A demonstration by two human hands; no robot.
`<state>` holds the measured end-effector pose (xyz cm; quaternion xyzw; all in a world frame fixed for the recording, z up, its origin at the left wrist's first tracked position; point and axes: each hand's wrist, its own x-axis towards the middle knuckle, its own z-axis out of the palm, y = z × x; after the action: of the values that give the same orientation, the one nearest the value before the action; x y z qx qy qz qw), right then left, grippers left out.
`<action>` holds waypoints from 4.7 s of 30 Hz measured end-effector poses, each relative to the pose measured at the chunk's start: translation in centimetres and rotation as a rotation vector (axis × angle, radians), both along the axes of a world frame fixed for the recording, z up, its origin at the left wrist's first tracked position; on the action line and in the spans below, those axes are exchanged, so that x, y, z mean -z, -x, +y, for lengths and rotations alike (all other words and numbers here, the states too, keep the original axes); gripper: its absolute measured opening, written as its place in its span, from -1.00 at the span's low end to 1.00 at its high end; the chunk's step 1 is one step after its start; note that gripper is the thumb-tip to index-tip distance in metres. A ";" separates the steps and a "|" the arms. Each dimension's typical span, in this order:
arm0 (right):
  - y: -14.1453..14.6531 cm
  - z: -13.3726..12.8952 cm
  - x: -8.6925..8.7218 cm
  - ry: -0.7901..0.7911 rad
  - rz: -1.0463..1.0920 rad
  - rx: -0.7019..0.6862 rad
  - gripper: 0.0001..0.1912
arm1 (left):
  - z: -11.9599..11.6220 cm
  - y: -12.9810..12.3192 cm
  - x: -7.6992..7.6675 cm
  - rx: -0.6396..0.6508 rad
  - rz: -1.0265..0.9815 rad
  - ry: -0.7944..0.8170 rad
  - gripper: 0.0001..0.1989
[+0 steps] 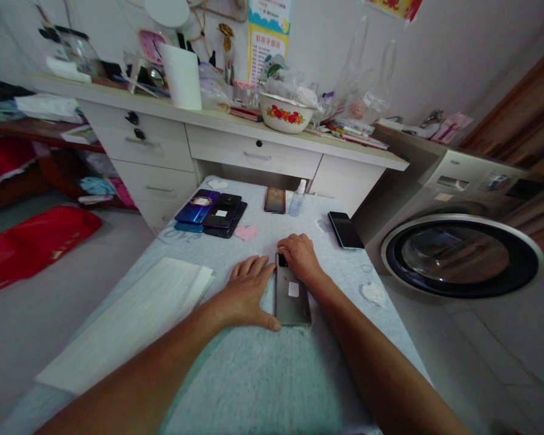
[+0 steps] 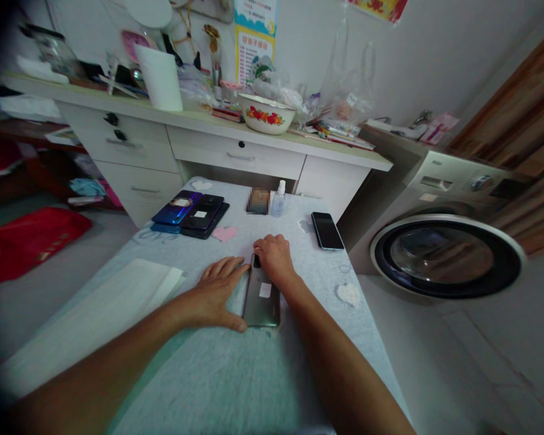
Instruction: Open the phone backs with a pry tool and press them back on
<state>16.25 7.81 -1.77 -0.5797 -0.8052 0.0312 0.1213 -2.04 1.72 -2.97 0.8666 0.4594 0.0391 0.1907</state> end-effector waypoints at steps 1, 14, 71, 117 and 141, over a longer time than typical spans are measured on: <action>0.2 0.0 0.1 -0.005 0.007 -0.002 -0.78 | 0.0 0.0 0.0 -0.002 0.001 -0.003 0.28; 0.7 -0.9 -0.7 0.002 0.029 -0.151 -0.82 | -0.1 -0.1 -0.3 -0.011 0.009 -0.016 0.25; -0.3 -2.1 0.0 -0.006 0.157 -0.248 -0.82 | 0.0 -0.2 -0.3 -0.036 -0.010 0.030 0.32; -0.1 -1.8 -0.4 -0.024 0.045 -0.163 -0.79 | 0.0 -0.1 -0.3 -0.035 0.055 0.013 0.33; 0.0 -0.8 -0.3 0.003 0.123 -0.212 -0.83 | -0.1 -0.2 0.1 -0.068 0.007 0.027 0.41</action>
<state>16.24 7.01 -1.47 -0.4884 -0.8530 0.0806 0.1654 -1.82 1.65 -3.10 0.8479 0.4898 0.0362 0.1994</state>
